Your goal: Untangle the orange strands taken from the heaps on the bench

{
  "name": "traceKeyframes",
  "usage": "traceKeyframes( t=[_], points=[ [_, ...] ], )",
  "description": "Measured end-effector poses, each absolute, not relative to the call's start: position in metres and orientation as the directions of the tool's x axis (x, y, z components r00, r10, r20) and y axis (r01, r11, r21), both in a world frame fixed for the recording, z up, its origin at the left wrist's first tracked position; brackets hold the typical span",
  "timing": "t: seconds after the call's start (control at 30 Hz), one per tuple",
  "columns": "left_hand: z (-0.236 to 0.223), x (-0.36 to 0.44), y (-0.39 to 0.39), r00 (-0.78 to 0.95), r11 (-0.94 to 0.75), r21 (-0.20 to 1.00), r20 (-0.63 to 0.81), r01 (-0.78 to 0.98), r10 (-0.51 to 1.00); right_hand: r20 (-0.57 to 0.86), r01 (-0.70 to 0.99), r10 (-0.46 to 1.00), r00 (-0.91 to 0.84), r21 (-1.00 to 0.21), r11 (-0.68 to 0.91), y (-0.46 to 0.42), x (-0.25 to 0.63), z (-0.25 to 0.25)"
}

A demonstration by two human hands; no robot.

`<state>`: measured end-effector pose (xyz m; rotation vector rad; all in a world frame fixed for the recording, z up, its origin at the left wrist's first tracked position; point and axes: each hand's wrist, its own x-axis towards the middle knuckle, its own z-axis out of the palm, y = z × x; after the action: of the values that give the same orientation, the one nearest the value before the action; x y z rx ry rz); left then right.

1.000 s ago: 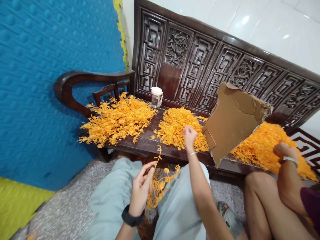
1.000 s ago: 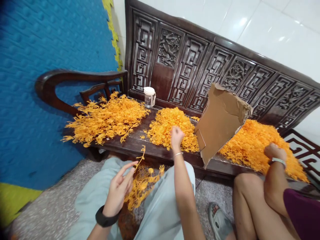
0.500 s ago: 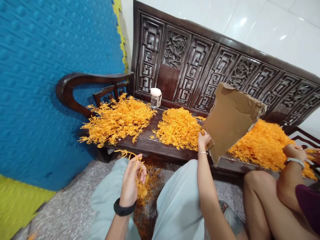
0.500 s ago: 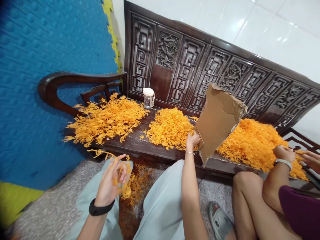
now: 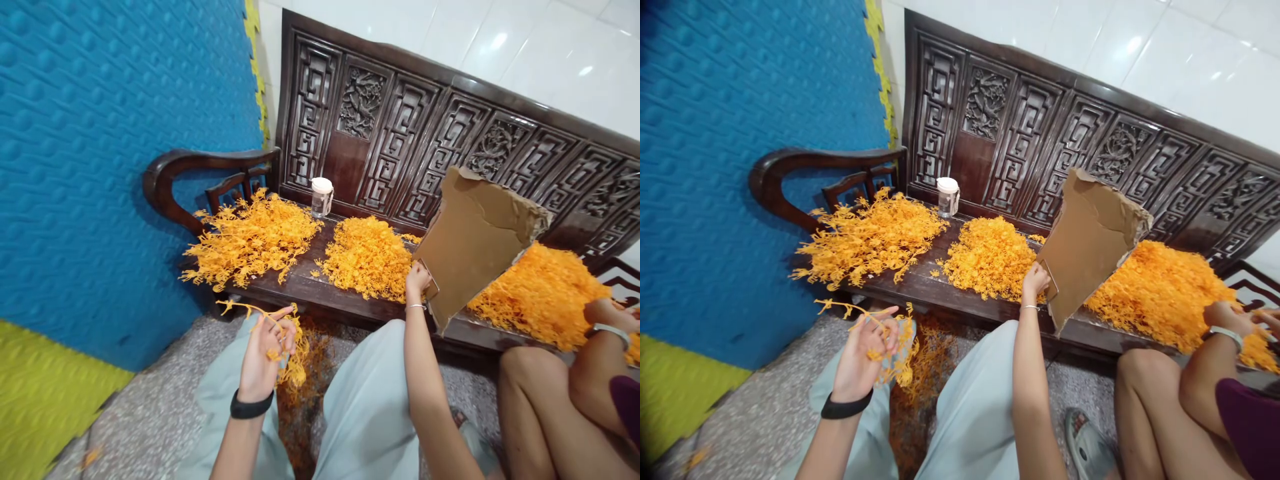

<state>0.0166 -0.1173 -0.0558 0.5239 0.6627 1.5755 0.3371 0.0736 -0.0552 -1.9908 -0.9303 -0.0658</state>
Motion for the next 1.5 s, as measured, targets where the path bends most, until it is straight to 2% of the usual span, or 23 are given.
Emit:
traceKeyframes(
  t=[0.23,0.3,0.4,0.5,0.57,0.63,0.67,0.7,0.73,0.8,0.9,1.03,1.13,1.3,1.5],
  points=[
    [-0.054,0.014,-0.117,-0.095,-0.025,0.654,-0.073,-0.756,0.993,0.472,0.657,0.532,0.703,-0.718,-0.230,0.067,0.333,-0.049],
    [-0.054,0.017,-0.116,-0.110,-0.031,0.643,-0.082,-0.765,0.991,0.569,0.708,0.521,0.637,-0.699,-0.102,0.063,0.320,-0.043],
    [-0.055,0.023,-0.115,-0.140,-0.044,0.614,-0.109,-0.788,0.984,0.740,0.763,0.497,0.453,-0.610,0.214,0.053,0.287,-0.035],
    [-0.059,0.026,-0.112,-0.152,-0.050,0.570,-0.133,-0.820,0.979,0.774,0.706,0.576,0.262,-0.561,0.433,0.037,0.242,-0.031],
    [-0.061,0.027,-0.110,-0.167,-0.060,0.550,-0.146,-0.833,0.975,0.712,0.588,0.699,0.064,-0.593,0.550,0.024,0.212,-0.032],
    [-0.064,0.028,-0.108,-0.190,-0.072,0.544,-0.164,-0.836,0.968,0.525,0.378,0.809,-0.263,-0.716,0.587,0.008,0.186,-0.035],
    [-0.065,0.029,-0.107,-0.205,-0.077,0.545,-0.179,-0.835,0.962,0.388,0.261,0.792,-0.471,-0.796,0.546,-0.001,0.175,-0.036],
    [-0.067,0.029,-0.106,-0.219,-0.078,0.550,-0.195,-0.832,0.956,0.258,0.178,0.705,-0.661,-0.859,0.480,-0.009,0.166,-0.038],
    [-0.068,0.030,-0.105,-0.231,-0.076,0.558,-0.212,-0.826,0.950,0.167,0.138,0.599,-0.783,-0.893,0.429,-0.017,0.159,-0.040],
    [-0.071,0.029,-0.103,-0.240,-0.060,0.585,-0.235,-0.809,0.942,0.103,0.118,0.451,-0.886,-0.892,0.435,-0.030,0.149,-0.044],
    [-0.074,0.028,-0.102,-0.251,-0.045,0.630,-0.242,-0.775,0.937,0.132,0.121,0.412,-0.901,-0.837,0.534,-0.039,0.143,-0.049],
    [-0.081,0.025,-0.099,-0.237,-0.020,0.662,-0.240,-0.749,0.942,0.131,0.127,0.434,-0.891,-0.847,0.517,-0.036,0.141,-0.055],
    [-0.086,0.024,-0.098,-0.167,0.060,0.686,-0.259,-0.725,0.951,0.158,0.137,0.533,-0.831,-0.871,0.472,-0.032,0.142,-0.059],
    [-0.088,0.025,-0.100,-0.140,0.087,0.725,-0.247,-0.683,0.959,0.154,0.212,0.736,-0.660,-0.901,0.379,-0.030,0.140,-0.062],
    [-0.088,0.029,-0.101,-0.234,0.007,0.837,-0.160,-0.546,0.959,0.106,0.244,0.905,-0.412,-0.944,0.222,-0.029,0.130,-0.072]
  ],
)
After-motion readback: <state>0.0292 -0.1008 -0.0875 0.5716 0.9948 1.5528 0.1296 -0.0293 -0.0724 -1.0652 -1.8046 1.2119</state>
